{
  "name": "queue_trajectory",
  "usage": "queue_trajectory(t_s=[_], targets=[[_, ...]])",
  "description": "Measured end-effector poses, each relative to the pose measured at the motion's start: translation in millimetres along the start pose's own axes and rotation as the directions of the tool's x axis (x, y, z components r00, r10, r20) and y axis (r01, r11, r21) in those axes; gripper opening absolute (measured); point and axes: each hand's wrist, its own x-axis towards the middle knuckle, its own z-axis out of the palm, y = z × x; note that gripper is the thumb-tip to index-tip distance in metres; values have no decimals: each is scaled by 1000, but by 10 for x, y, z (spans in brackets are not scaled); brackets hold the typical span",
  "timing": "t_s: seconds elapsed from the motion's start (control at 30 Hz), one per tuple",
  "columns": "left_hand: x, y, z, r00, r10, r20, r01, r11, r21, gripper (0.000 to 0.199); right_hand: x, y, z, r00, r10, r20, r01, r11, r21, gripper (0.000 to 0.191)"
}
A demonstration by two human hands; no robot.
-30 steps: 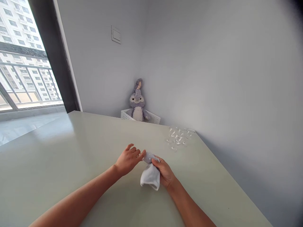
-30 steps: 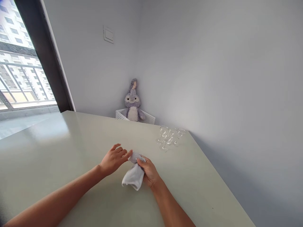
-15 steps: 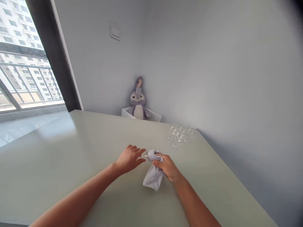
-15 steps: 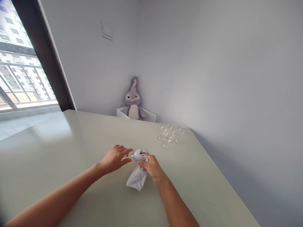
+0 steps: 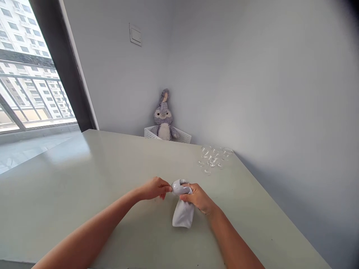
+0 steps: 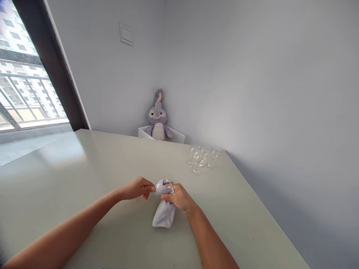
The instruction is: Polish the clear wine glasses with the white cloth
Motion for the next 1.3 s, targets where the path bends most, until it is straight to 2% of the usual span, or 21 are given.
queue_trajectory(t_s=[0.03,0.1,0.13,0.2,0.27,0.33,0.37,0.47,0.57,0.67,0.73,0.77,0.8,0.83,0.9,0.97,1.0,1.07,1.17,1.23,1.3], targets=[[9,18,38,989,46,-140,-24,987,158,37,37,42,0,998,18,-59,-13,996,85,26],[25,43,100,920,206,-332,-40,895,444,30,100,115,14,987,58,-148,-18,966,257,30],[31,46,118,892,275,-358,-47,846,531,29,119,140,24,984,66,-167,-10,948,317,31],[37,32,120,884,314,-346,-65,816,575,29,126,158,45,986,49,-157,6,941,337,33],[35,1,86,912,226,-342,-46,885,464,31,100,135,54,993,-5,-120,31,976,215,34],[27,-30,29,960,45,-278,13,979,204,35,59,86,48,996,-62,-63,64,998,20,30],[22,-41,-4,979,-38,-199,47,998,43,38,41,61,40,995,-92,-35,89,993,-81,25],[5,-56,-102,991,-105,77,126,928,-351,45,18,14,-12,980,-200,-2,187,922,-340,14],[-7,-76,-167,984,-74,160,146,851,-504,45,52,31,-132,942,-334,-34,264,799,-540,23],[4,-146,-171,982,-164,96,190,850,-490,43,90,77,-276,850,-488,-197,243,696,-676,35],[28,-215,-141,966,-258,13,239,875,-420,44,90,94,-308,731,-614,-297,221,625,-749,40],[42,-248,-118,956,-290,-29,259,890,-374,44,82,95,-286,682,-671,-291,226,572,-789,41],[57,-275,-93,949,-305,-77,269,913,-306,43,71,92,-237,661,-711,-239,243,504,-829,41],[71,-293,-64,945,-302,-126,270,937,-220,40,59,87,-165,668,-730,-145,278,426,-861,41],[90,-293,0,943,-255,-212,253,967,-38,30,41,72,21,712,-698,75,373,286,-883,45],[93,-244,67,945,-188,-268,220,971,97,20,41,60,197,749,-628,212,433,222,-874,47],[90,-205,101,948,-155,-278,197,972,130,17,48,55,258,760,-610,226,434,217,-874,44],[76,-116,161,955,-83,-283,136,976,170,14,70,50,301,776,-614,143,375,268,-887,37],[54,-15,226,943,146,-299,-44,946,321,15,108,54,181,792,-605,-83,299,503,-811,30],[48,8,251,908,293,-299,-144,889,434,16,134,72,39,846,-490,-212,270,736,-620,27],[53,1,271,891,334,-306,-161,865,475,28,167,107,-83,906,-283,-313,192,937,-291,29]])
